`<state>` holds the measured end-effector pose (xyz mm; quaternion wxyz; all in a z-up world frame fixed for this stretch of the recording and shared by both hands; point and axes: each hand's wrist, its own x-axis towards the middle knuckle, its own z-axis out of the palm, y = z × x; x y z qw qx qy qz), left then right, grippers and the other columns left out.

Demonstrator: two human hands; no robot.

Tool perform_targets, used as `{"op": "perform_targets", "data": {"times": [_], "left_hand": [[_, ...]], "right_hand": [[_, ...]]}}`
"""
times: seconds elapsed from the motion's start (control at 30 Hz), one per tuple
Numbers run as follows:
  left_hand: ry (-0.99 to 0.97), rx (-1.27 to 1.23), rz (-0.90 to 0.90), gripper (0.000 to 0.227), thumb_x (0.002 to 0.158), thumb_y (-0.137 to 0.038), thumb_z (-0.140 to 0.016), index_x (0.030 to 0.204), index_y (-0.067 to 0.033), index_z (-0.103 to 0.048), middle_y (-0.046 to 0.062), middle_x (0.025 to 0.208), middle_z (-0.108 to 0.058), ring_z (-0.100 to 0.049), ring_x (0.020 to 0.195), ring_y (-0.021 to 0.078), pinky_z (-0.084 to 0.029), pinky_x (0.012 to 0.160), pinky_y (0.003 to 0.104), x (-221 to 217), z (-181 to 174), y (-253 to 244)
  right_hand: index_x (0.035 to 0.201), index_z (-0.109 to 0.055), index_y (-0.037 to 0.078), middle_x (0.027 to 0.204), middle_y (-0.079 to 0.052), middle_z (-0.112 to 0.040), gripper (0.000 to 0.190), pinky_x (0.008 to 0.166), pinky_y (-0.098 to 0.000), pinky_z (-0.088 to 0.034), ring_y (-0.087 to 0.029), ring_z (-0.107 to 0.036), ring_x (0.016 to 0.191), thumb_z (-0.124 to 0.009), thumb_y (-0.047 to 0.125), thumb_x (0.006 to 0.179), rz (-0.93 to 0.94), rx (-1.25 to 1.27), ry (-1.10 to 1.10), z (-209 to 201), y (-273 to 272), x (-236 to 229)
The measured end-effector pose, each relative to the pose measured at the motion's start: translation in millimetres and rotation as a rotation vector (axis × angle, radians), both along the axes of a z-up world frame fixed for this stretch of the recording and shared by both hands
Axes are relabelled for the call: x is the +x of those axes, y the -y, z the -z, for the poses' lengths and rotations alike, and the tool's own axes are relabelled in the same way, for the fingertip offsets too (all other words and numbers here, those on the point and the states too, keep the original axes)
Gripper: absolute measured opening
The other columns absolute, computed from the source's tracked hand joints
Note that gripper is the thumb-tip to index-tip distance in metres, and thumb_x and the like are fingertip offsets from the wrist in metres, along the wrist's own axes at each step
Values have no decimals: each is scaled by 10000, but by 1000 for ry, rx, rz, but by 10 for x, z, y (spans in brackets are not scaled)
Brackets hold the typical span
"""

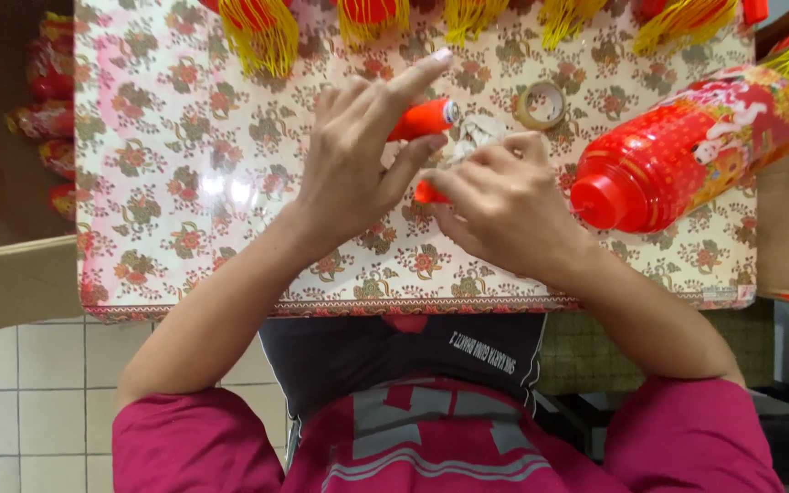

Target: Assembling decorative plastic lanterns by attaching handles and base pieces to the main bodies.

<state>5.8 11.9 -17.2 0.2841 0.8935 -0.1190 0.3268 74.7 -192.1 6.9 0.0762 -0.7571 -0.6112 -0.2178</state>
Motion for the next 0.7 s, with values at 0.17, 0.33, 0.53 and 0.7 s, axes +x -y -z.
{"op": "perform_targets", "data": {"times": [0.17, 0.33, 0.53, 0.7], "left_hand": [[8, -32, 26, 263, 1075, -252, -646, 1302, -143, -571, 49, 1135, -749, -609, 911, 208, -397, 864, 358, 4, -105, 2], [-69, 123, 87, 452, 1120, -188, -639, 1518, -224, -426, 55, 1096, -673, -598, 863, 174, -520, 758, 334, 57, 83, -7], [-90, 176, 159, 396, 1115, -224, -575, 1473, -81, -483, 92, 1051, -732, -647, 844, 226, -503, 642, 363, -14, -44, 3], [-101, 43, 272, 236, 1088, -145, -522, 1287, -46, -600, 116, 1014, -735, -639, 654, 207, -492, 489, 327, -17, -123, -4]], "right_hand": [[1291, -720, 46, 1069, -110, -763, 356, 807, -369, -503, -212, -646, 949, -838, 69, 956, -42, 314, -235, -10, 212, 232], [1355, -663, -39, 1125, -210, -679, 348, 757, -356, -598, -296, -675, 967, -823, 44, 1057, -118, 369, -213, -102, 297, 377], [1127, -717, -73, 1106, -217, -689, 196, 911, -364, -609, -296, -701, 994, -829, -49, 968, -272, 359, -315, -241, 184, 303], [1049, -724, -70, 1069, -238, -690, 142, 901, -405, -634, -301, -712, 951, -804, -97, 936, -370, 400, -310, -166, 193, 356]]}}
